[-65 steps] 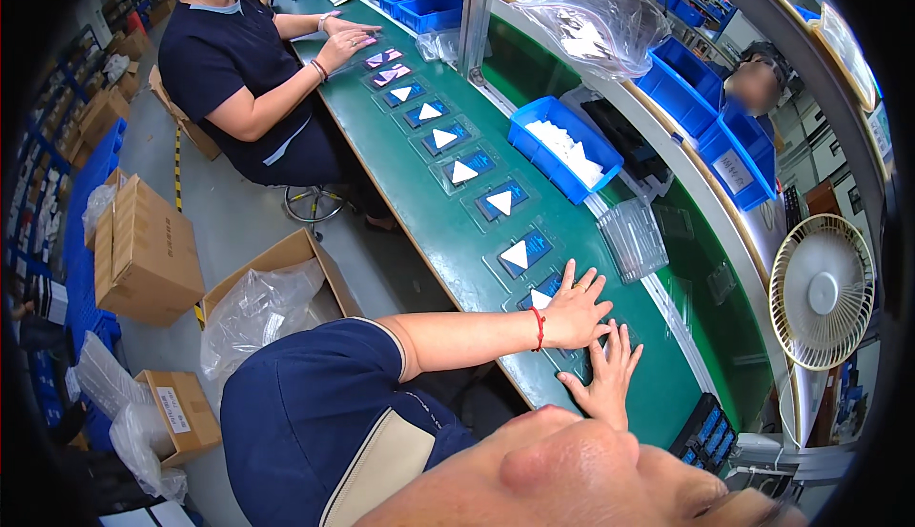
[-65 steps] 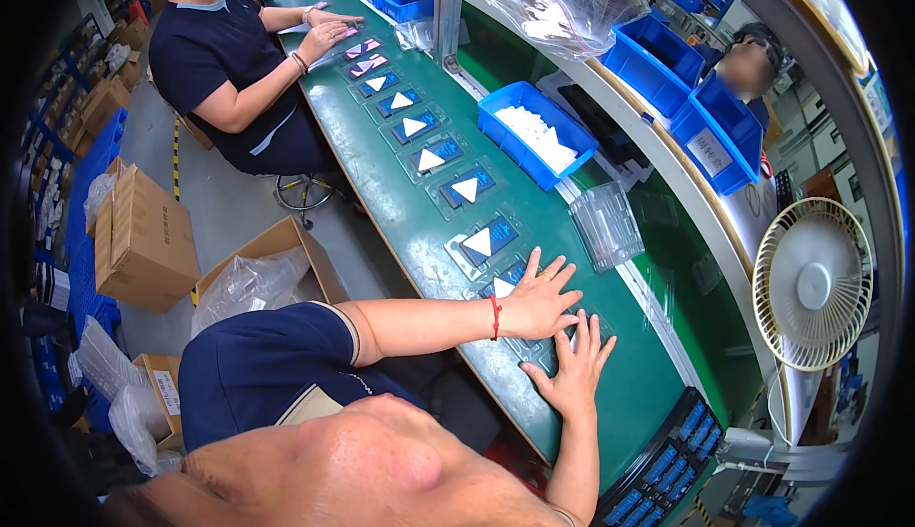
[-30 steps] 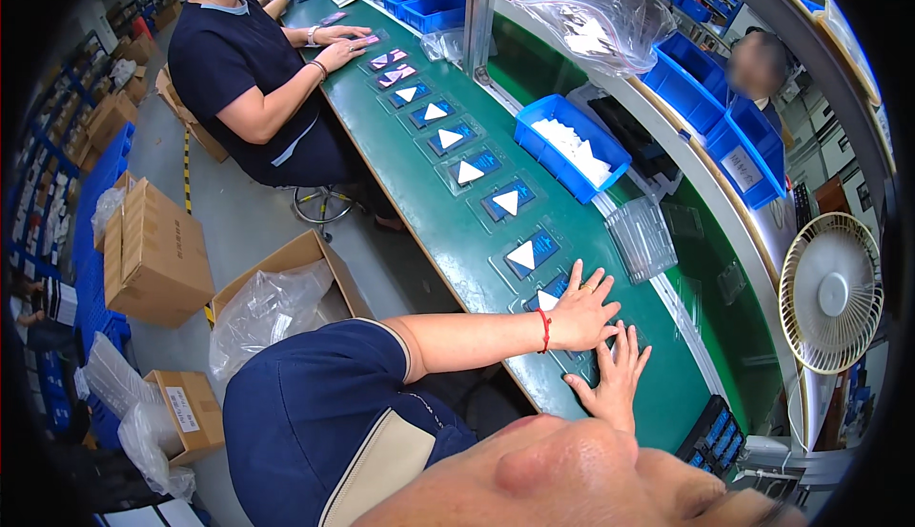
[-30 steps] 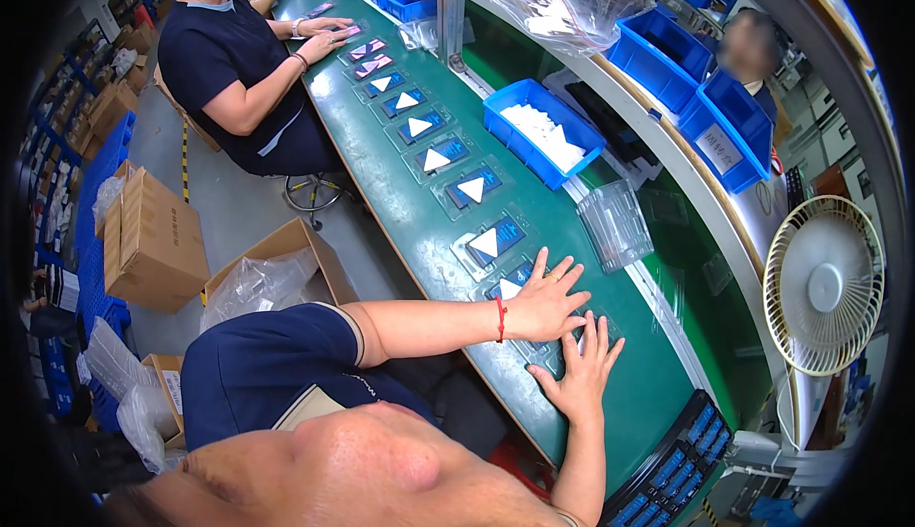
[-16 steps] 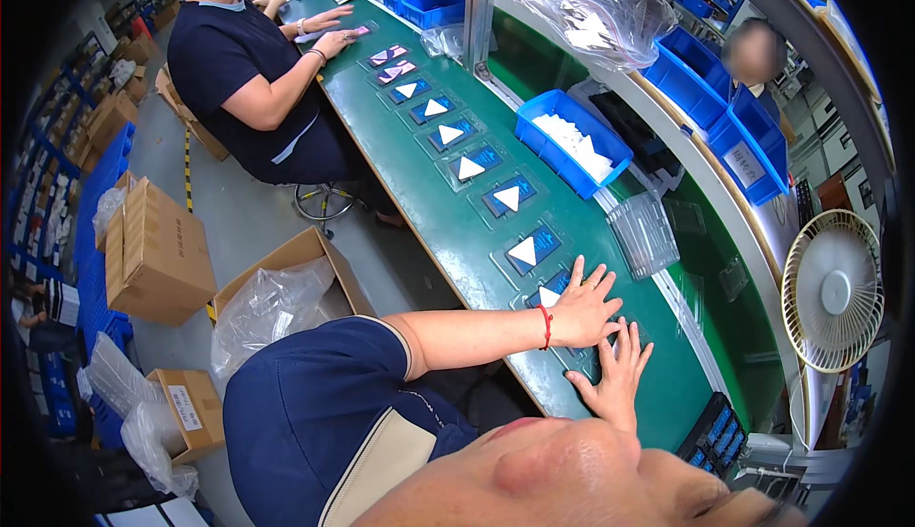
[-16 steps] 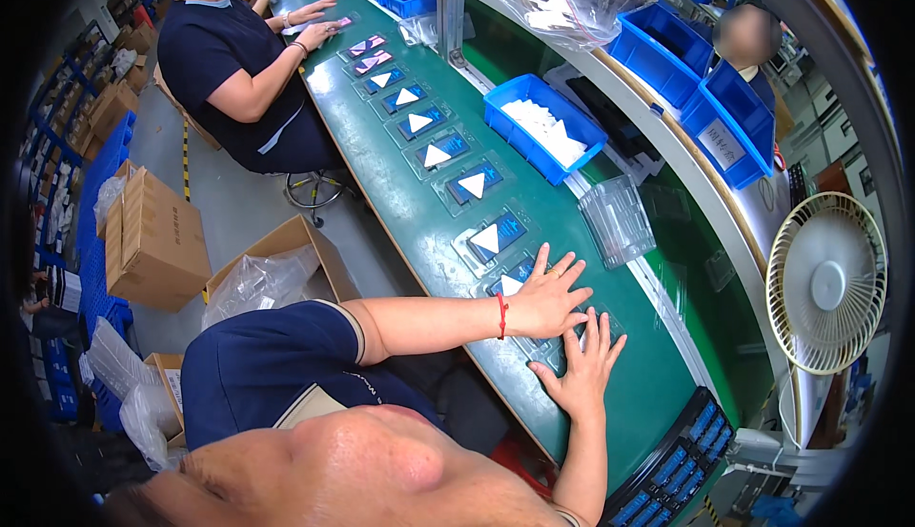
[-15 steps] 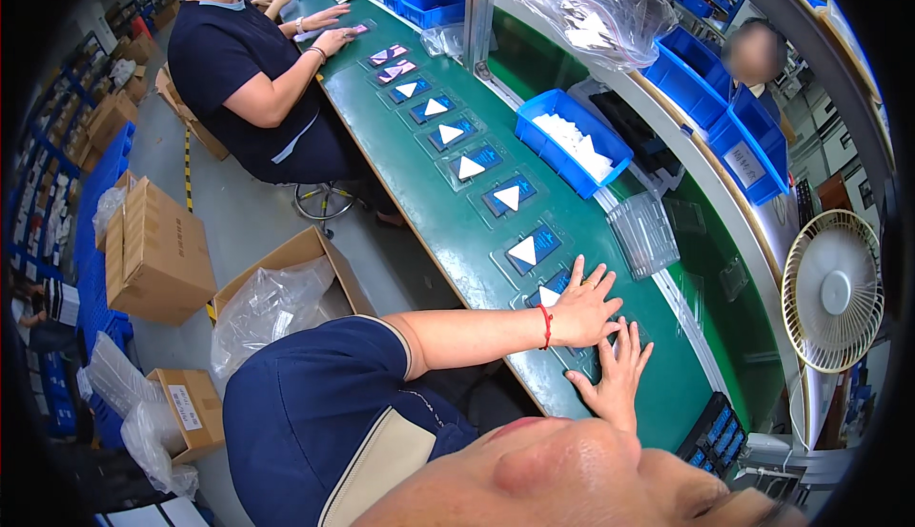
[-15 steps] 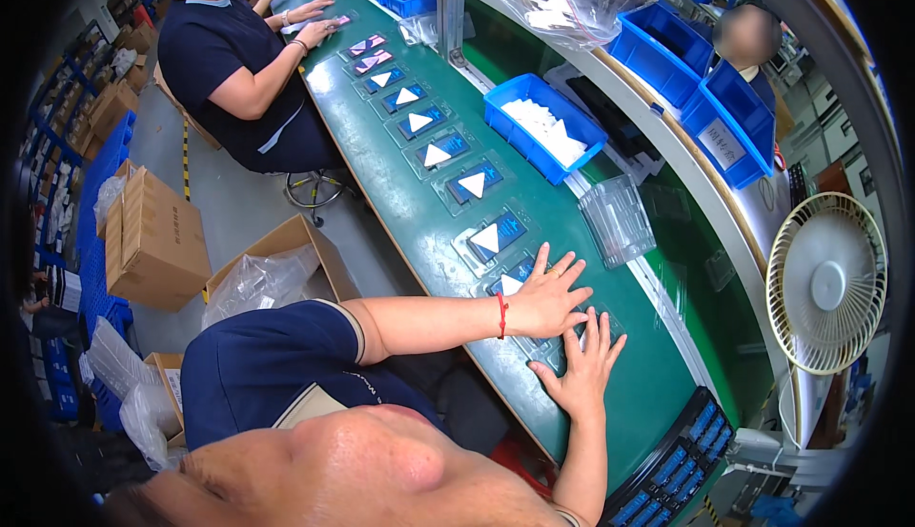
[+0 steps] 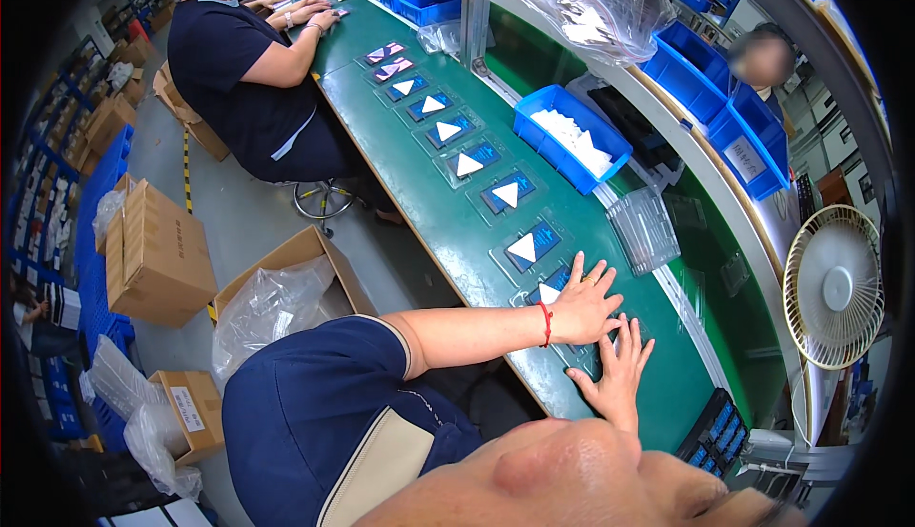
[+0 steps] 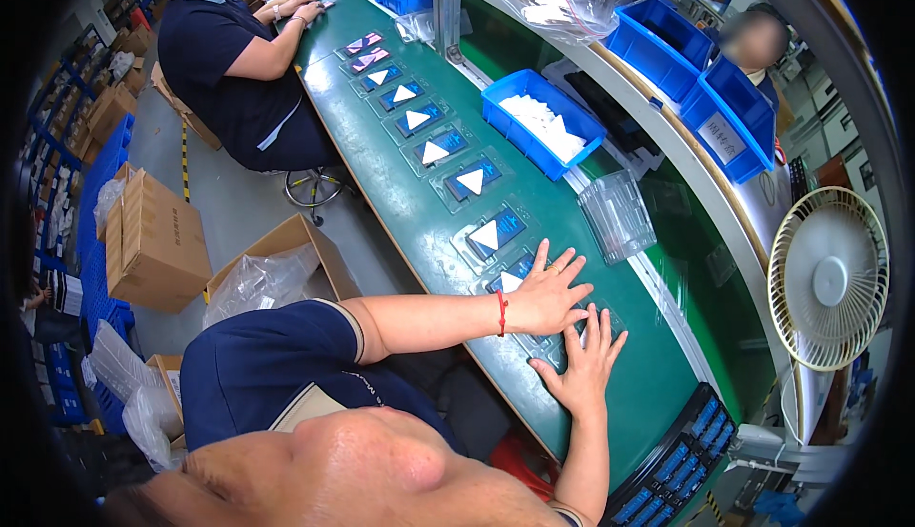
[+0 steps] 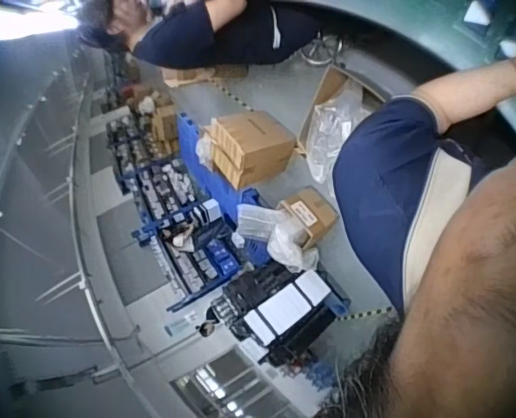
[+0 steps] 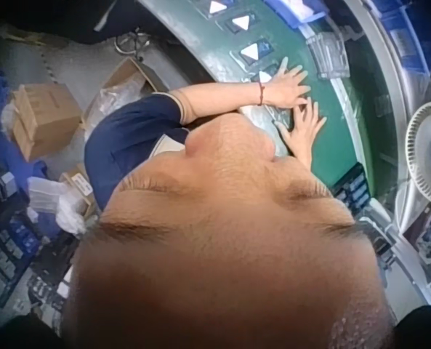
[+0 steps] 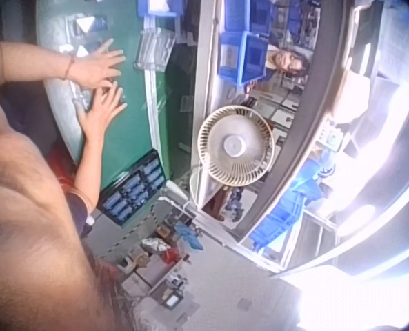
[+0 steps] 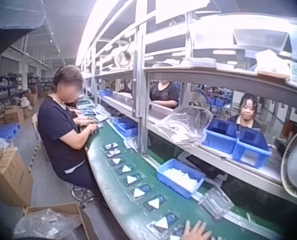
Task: The person assembles small blue electronic devices into clear plastic clamshell packaging. They place the devices into the bottom halves of the cases, add white triangular inserts, and close the lids. The process is repeated for multiple units on a green assembly table.
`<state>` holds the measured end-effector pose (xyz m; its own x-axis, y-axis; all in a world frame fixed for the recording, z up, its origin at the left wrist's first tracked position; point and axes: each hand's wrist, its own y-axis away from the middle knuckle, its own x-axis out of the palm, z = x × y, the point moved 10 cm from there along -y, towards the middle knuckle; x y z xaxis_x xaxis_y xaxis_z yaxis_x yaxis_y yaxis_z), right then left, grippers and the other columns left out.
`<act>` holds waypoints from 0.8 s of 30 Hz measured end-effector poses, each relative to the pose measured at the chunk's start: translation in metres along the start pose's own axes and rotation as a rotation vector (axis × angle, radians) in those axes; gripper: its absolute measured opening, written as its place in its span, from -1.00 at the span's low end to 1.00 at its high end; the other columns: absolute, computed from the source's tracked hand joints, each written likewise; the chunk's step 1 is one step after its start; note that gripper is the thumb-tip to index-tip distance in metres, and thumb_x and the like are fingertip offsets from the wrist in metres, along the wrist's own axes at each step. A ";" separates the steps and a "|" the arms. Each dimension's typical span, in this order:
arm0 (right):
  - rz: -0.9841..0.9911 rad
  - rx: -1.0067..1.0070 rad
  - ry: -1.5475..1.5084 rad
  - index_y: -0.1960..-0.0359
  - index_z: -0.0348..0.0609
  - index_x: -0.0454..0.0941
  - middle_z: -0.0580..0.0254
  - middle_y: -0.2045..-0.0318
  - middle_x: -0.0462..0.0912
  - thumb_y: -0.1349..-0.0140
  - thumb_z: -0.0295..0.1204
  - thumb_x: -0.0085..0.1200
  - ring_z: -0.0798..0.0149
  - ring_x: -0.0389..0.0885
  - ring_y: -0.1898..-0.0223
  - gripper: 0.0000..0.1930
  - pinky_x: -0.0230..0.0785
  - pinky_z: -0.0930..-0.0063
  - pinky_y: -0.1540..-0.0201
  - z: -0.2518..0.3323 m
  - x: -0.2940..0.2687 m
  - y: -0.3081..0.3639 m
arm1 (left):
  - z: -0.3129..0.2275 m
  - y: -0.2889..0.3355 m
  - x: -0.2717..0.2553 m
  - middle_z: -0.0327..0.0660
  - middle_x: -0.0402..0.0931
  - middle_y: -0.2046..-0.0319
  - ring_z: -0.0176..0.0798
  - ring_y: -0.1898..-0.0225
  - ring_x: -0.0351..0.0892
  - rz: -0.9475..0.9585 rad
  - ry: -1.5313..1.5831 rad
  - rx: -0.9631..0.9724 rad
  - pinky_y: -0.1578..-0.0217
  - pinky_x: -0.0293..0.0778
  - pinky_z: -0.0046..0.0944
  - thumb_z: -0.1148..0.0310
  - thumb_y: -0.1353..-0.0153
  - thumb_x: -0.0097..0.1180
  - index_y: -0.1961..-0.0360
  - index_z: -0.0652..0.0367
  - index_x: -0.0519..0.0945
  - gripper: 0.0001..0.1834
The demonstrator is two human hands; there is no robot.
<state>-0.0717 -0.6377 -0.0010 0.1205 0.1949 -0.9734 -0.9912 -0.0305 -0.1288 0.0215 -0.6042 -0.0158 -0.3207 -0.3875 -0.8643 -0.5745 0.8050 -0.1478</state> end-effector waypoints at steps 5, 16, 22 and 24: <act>-0.003 -0.001 -0.004 -0.18 -0.05 0.41 -0.10 -0.29 0.17 0.18 0.17 0.27 -0.18 -0.03 -0.38 -0.12 -0.43 -0.43 -0.28 0.000 0.000 0.001 | -0.001 -0.001 0.002 0.22 0.10 -0.28 0.26 -0.39 -0.12 0.008 -0.001 0.007 -0.25 -0.47 0.47 -0.01 -0.26 -0.06 -0.12 0.12 0.49 -0.46; 0.001 -0.010 0.010 -0.17 -0.06 0.41 -0.10 -0.29 0.17 0.17 0.18 0.26 -0.17 -0.03 -0.37 -0.13 -0.41 -0.44 -0.27 0.001 0.001 0.001 | -0.001 0.000 0.001 0.23 0.11 -0.27 0.26 -0.39 -0.11 0.005 0.002 0.009 -0.24 -0.47 0.47 -0.01 -0.25 -0.05 -0.12 0.12 0.49 -0.45; -0.010 -0.011 0.008 -0.16 -0.07 0.42 -0.10 -0.29 0.17 0.17 0.18 0.26 -0.18 -0.03 -0.37 -0.14 -0.41 -0.44 -0.27 0.001 0.001 0.001 | -0.001 0.000 0.001 0.21 0.07 -0.30 0.24 -0.40 -0.18 0.052 -0.014 -0.008 -0.26 -0.51 0.45 -0.03 -0.29 -0.13 -0.16 0.09 0.46 -0.45; -0.011 -0.011 0.006 -0.15 -0.08 0.42 -0.10 -0.29 0.17 0.16 0.18 0.26 -0.18 -0.03 -0.37 -0.14 -0.42 -0.44 -0.27 0.001 0.000 0.001 | -0.001 0.001 0.001 0.21 0.07 -0.30 0.24 -0.40 -0.18 0.054 -0.013 -0.009 -0.26 -0.51 0.44 -0.03 -0.29 -0.13 -0.16 0.08 0.46 -0.45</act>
<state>-0.0726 -0.6367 -0.0009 0.1314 0.1895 -0.9731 -0.9892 -0.0392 -0.1412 0.0203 -0.6046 -0.0166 -0.3419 -0.3381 -0.8768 -0.5635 0.8205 -0.0967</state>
